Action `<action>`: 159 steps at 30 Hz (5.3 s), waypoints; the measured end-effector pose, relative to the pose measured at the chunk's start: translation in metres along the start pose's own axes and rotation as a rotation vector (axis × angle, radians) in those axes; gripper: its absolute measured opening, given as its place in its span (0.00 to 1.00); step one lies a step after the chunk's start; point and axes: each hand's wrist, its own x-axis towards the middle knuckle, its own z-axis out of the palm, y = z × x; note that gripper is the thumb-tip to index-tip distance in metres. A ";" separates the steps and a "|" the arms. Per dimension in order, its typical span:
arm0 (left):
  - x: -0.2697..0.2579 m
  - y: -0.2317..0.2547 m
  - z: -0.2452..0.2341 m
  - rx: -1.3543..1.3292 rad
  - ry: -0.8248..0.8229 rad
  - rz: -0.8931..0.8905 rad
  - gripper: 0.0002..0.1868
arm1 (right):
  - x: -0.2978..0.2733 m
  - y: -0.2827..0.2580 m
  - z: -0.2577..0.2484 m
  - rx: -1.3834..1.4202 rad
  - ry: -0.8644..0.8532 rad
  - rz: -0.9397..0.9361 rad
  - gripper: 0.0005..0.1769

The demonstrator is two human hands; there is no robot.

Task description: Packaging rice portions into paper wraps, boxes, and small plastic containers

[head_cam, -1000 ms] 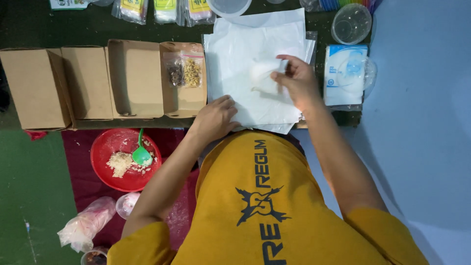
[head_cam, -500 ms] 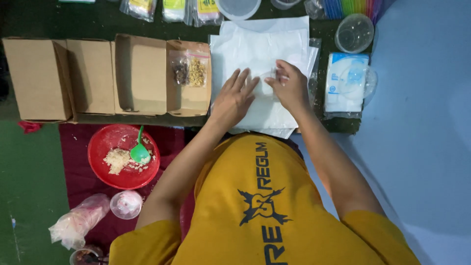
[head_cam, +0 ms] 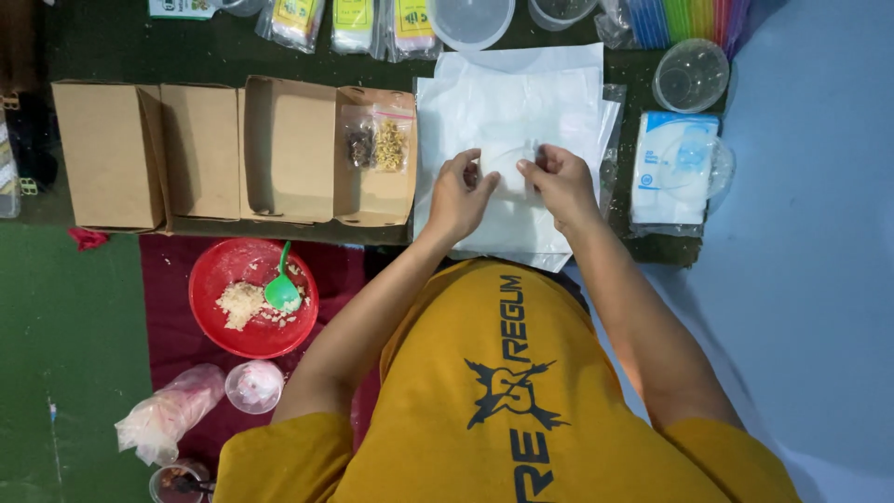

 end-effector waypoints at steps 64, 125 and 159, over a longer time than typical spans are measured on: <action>-0.024 0.056 -0.124 -0.697 0.125 0.014 0.24 | -0.018 -0.013 0.074 0.275 -0.210 0.073 0.12; 0.035 0.096 -0.062 1.131 0.068 0.342 0.16 | -0.008 -0.001 0.009 -0.381 -0.105 -0.313 0.19; 0.011 0.169 -0.118 0.636 -0.106 0.283 0.12 | -0.012 -0.008 0.009 -0.456 -0.030 -0.373 0.21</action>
